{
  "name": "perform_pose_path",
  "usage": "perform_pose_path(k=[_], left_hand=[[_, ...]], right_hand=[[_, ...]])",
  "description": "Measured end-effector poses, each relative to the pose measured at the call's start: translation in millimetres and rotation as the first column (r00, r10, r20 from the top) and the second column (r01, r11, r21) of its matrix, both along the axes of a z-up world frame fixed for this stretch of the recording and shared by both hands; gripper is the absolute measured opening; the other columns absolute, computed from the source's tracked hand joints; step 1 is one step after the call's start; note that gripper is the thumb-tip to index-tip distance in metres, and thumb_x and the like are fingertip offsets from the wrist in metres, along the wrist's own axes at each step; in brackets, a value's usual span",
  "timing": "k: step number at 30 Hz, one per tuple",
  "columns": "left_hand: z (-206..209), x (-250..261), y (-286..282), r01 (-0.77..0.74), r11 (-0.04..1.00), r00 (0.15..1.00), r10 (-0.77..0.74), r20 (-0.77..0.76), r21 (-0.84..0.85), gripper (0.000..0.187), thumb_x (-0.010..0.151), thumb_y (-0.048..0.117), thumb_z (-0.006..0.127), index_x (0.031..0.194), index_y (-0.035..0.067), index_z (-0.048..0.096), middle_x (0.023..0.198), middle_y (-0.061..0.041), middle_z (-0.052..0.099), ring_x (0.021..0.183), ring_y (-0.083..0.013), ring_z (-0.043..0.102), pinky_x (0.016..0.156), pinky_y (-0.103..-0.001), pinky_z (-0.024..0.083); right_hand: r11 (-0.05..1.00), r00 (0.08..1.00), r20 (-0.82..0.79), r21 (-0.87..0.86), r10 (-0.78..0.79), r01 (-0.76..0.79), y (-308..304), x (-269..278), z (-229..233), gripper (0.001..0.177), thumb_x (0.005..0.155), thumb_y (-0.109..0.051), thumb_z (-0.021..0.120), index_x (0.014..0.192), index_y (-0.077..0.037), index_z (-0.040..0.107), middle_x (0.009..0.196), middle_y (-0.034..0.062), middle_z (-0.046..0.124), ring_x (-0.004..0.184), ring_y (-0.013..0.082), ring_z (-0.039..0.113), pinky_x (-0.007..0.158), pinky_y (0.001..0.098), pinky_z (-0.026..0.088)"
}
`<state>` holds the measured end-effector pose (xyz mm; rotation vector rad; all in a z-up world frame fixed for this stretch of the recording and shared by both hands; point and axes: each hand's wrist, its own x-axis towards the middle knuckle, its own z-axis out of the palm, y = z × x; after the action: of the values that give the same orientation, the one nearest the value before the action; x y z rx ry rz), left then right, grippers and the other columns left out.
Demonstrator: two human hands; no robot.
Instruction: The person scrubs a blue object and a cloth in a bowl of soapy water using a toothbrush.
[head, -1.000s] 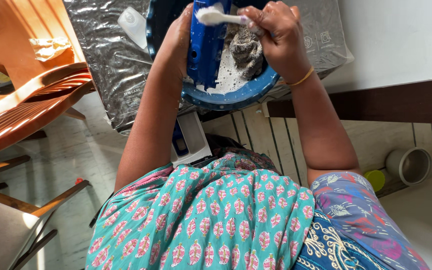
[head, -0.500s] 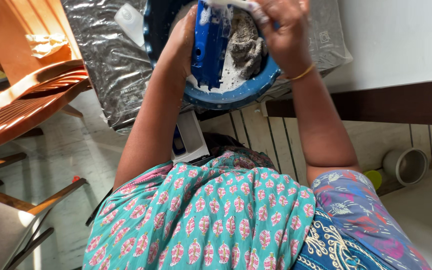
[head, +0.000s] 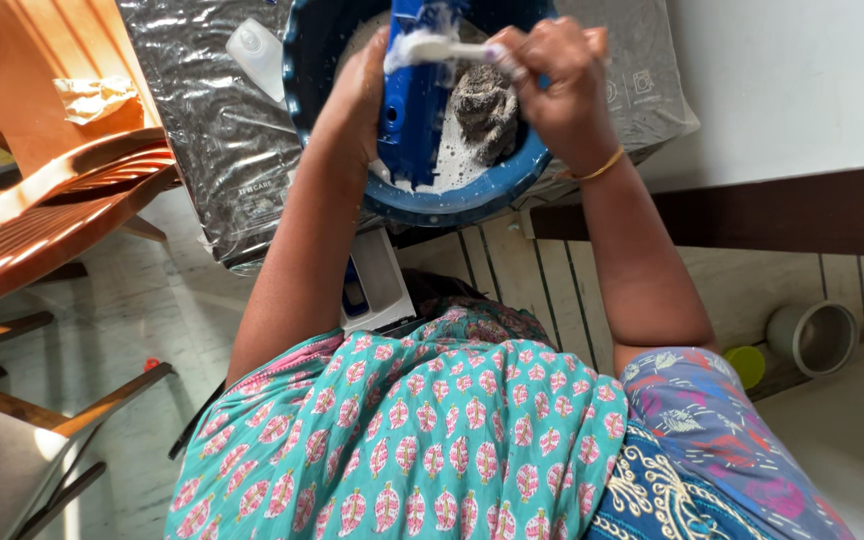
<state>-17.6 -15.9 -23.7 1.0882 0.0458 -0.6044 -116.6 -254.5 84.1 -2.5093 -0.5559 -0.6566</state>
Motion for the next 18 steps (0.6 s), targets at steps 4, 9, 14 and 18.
perform_pose_path(k=[4, 9, 14, 18], left_hand=[[-6, -1, -2, -0.002, 0.997, 0.996, -0.005, -0.091, -0.072, 0.061, 0.102, 0.052, 0.05, 0.128, 0.0, 0.064, 0.101, -0.017, 0.075, 0.082, -0.0235, 0.076, 0.068, -0.04, 0.067], [9, -7, 4, -0.036, 0.999, 0.999, 0.036, -0.003, -0.028, 0.061, 0.102, 0.052, 0.048, 0.129, 0.001, 0.065, 0.101, -0.016, 0.075, 0.084, -0.0197, 0.077, 0.068, -0.038, 0.068], [13, -12, -8, -0.047, 0.998, 0.996, 0.044, -0.082, -0.035, 0.058, 0.101, 0.049, 0.046, 0.13, 0.001, 0.063, 0.102, -0.015, 0.077, 0.082, -0.019, 0.081, 0.067, -0.035, 0.071], [15, -11, 1, -0.03, 0.999, 0.999, 0.029, -0.034, -0.045, 0.059, 0.104, 0.048, 0.047, 0.132, 0.0, 0.064, 0.099, -0.016, 0.076, 0.077, -0.0194, 0.076, 0.063, -0.036, 0.067]], right_hand=[[1.0, 1.0, 0.006, 0.025, -0.014, 0.013, -1, 11, -4, 0.014, 0.112, -0.017, 0.07, 0.12, -0.015, 0.081, 0.082, -0.0021, 0.058, 0.085, 0.016, 0.05, 0.086, 0.0362, 0.029], [0.996, 0.993, -0.12, 0.091, 0.004, 0.007, -8, -1, 5, 0.012, 0.115, -0.023, 0.072, 0.115, -0.014, 0.081, 0.077, -0.0015, 0.053, 0.08, 0.0153, 0.047, 0.084, 0.0365, 0.028], [0.998, 0.999, -0.03, 0.057, 0.028, -0.026, 4, 1, -3, 0.017, 0.114, -0.021, 0.068, 0.122, -0.014, 0.081, 0.078, -0.0011, 0.053, 0.082, 0.0161, 0.045, 0.086, 0.0363, 0.028], [0.999, 0.995, -0.092, 0.04, -0.032, 0.036, -6, -7, 1, 0.015, 0.115, -0.025, 0.07, 0.114, -0.016, 0.082, 0.077, -0.0022, 0.055, 0.08, 0.0151, 0.046, 0.085, 0.0358, 0.026]])
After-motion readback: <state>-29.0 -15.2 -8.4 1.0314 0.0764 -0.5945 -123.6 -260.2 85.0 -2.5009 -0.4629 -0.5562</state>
